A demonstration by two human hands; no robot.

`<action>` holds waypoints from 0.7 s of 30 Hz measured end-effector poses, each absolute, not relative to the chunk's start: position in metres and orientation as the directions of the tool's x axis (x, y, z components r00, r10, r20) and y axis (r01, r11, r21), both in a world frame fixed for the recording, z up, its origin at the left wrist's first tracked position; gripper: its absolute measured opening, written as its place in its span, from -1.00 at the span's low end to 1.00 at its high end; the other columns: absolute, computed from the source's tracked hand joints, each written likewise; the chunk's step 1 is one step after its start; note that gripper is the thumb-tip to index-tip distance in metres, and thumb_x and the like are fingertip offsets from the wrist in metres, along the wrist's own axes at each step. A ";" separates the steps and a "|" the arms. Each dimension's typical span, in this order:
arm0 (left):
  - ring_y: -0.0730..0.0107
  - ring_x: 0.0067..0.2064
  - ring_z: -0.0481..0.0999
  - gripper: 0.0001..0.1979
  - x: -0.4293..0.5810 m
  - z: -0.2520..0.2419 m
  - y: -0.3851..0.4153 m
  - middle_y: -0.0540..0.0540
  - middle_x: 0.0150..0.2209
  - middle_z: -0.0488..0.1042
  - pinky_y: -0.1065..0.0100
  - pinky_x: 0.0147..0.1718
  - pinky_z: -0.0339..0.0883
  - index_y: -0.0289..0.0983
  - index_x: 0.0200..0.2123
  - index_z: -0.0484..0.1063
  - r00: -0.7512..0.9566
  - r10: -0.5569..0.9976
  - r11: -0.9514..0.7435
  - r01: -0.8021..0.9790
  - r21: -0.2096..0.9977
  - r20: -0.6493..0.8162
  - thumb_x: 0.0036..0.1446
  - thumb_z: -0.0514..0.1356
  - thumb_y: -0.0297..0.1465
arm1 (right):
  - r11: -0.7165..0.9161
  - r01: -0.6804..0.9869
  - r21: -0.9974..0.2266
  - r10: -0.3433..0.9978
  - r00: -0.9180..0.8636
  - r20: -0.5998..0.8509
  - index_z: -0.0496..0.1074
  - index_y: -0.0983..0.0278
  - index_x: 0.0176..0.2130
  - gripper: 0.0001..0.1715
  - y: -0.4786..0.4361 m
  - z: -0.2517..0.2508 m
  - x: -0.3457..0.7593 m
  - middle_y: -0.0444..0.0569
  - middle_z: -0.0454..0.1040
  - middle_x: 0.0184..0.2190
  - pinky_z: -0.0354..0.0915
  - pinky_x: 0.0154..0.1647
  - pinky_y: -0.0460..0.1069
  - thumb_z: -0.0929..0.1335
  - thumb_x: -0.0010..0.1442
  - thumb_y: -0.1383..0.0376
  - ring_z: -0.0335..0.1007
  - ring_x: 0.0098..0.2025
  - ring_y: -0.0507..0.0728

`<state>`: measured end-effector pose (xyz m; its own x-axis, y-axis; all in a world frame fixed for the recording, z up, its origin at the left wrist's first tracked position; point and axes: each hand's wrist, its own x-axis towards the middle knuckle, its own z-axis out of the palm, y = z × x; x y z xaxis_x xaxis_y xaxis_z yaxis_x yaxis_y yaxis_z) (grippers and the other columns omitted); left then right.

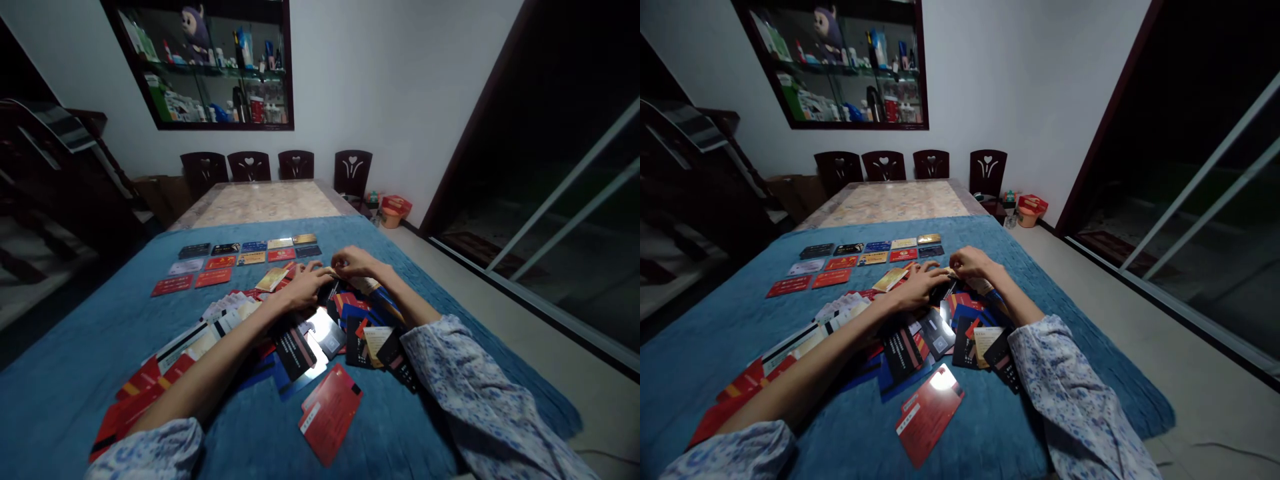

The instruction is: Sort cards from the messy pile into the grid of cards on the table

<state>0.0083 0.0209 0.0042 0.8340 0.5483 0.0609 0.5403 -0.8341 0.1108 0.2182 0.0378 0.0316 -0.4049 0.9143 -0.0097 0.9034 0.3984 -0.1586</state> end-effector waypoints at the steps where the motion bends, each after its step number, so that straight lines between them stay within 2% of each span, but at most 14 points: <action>1: -0.14 0.31 0.06 -0.32 0.009 0.003 0.019 -0.12 0.34 0.25 -0.20 0.10 0.07 -0.04 0.23 0.32 0.844 0.534 -0.842 0.527 0.113 0.040 0.01 0.17 -0.52 | 0.396 0.903 -0.168 0.915 -0.402 -0.003 0.61 0.24 -0.15 -0.65 0.036 0.031 0.218 -0.03 0.63 -0.22 0.18 -0.34 -0.13 0.35 0.06 0.39 0.50 -0.22 0.09; 5: -0.15 0.35 0.05 -0.31 0.008 0.000 0.016 -0.13 0.31 0.31 -0.21 0.11 0.07 -0.06 0.25 0.31 0.858 0.513 -0.855 0.512 0.075 -0.012 0.02 0.14 -0.55 | 0.391 0.904 -0.172 0.919 -0.393 0.027 0.61 0.25 -0.14 -0.66 0.031 0.027 0.218 -0.02 0.63 -0.21 0.19 -0.32 -0.14 0.35 0.08 0.40 0.49 -0.22 0.09; 11: -0.19 0.34 0.05 -0.35 0.000 0.001 0.013 -0.22 0.24 0.36 -0.27 0.14 0.02 -0.09 0.20 0.36 0.856 0.516 -0.856 0.517 0.001 0.016 -0.01 0.18 -0.50 | 0.416 0.895 -0.158 0.909 -0.415 0.041 0.61 0.23 -0.14 -0.68 0.030 0.023 0.216 -0.02 0.63 -0.20 0.18 -0.32 -0.13 0.33 0.14 0.37 0.48 -0.22 0.09; 17: -0.18 0.28 0.13 -0.55 -0.005 0.008 0.006 -0.33 0.15 0.37 -0.24 0.15 0.04 -0.24 0.08 0.44 0.847 0.531 -0.842 0.532 -0.093 0.032 0.07 0.16 -0.45 | 0.413 0.889 -0.196 0.906 -0.423 -0.009 0.61 0.23 -0.14 -0.67 0.030 0.020 0.213 -0.01 0.62 -0.21 0.18 -0.34 -0.11 0.37 0.08 0.35 0.45 -0.26 0.08; 21: -0.15 0.24 0.16 -0.66 -0.007 0.007 0.007 -0.37 0.11 0.38 -0.23 0.15 0.03 -0.30 0.02 0.46 0.823 0.568 -0.814 0.567 -0.129 0.034 0.20 0.10 -0.37 | 0.434 0.858 -0.276 0.891 -0.454 -0.007 0.62 0.26 -0.17 -0.70 0.025 0.022 0.209 -0.02 0.61 -0.27 0.18 -0.35 -0.11 0.40 0.07 0.28 0.42 -0.30 0.07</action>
